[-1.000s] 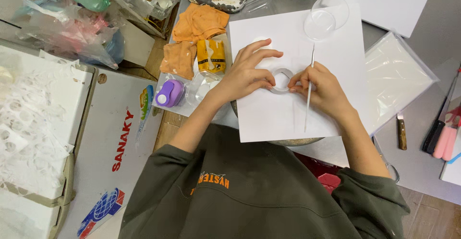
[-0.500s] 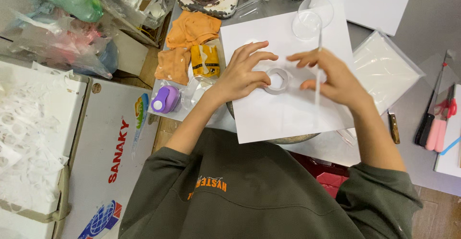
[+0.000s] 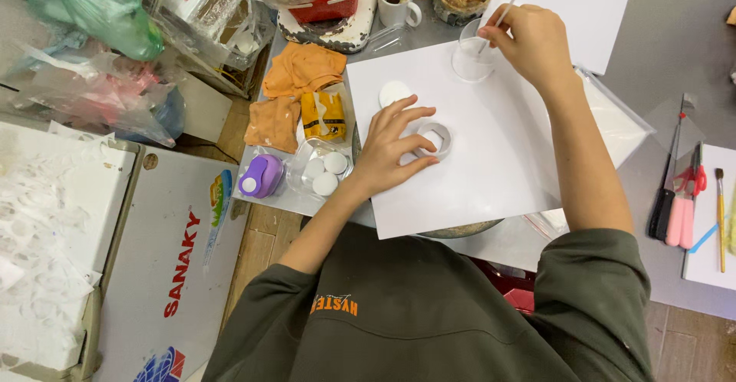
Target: The person assembles a circular decorative element by hand, using a tool to apply material and positioning paper components on a white surface.
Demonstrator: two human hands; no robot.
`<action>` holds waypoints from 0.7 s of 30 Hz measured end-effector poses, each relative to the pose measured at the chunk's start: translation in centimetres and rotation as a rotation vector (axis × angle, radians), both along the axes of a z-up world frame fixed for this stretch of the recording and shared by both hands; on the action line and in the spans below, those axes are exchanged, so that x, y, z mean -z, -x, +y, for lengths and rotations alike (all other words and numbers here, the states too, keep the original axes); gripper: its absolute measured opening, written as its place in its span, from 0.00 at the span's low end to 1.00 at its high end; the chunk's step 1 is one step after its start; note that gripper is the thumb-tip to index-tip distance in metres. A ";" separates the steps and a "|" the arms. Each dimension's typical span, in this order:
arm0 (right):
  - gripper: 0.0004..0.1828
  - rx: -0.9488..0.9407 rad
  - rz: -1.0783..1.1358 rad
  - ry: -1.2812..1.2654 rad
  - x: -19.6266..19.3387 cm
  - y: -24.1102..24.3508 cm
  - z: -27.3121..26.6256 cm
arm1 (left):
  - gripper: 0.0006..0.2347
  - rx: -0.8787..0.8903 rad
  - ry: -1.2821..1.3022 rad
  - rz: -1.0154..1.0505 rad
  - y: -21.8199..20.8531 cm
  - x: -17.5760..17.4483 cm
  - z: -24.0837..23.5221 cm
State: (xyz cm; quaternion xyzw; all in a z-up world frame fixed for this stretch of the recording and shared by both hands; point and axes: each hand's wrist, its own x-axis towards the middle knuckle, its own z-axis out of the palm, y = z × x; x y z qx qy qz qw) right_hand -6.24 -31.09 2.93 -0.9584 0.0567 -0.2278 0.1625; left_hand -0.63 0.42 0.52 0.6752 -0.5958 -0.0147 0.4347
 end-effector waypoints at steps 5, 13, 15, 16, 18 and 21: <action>0.10 0.075 -0.291 -0.546 -0.3 4.8 1.1 | 0.08 -0.029 0.016 0.028 1.0 0.5 -0.1; 0.13 0.064 -0.313 -1.040 4.5 13.0 13.6 | 0.05 -0.040 -0.001 0.045 0.9 1.4 -0.6; 0.13 0.090 -0.331 -1.069 4.9 13.3 14.2 | 0.04 -0.038 -0.002 0.046 0.8 1.5 -0.6; 0.13 0.108 -0.342 -1.080 5.0 13.3 14.3 | 0.04 -0.033 0.000 0.041 0.7 1.6 -0.6; 0.12 0.132 -0.350 -1.096 5.2 13.4 14.5 | 0.04 -0.028 -0.008 0.047 0.8 1.6 -0.4; 0.13 0.106 -0.304 -1.027 5.2 13.3 14.4 | 0.05 -0.019 -0.001 0.051 0.7 1.5 -0.5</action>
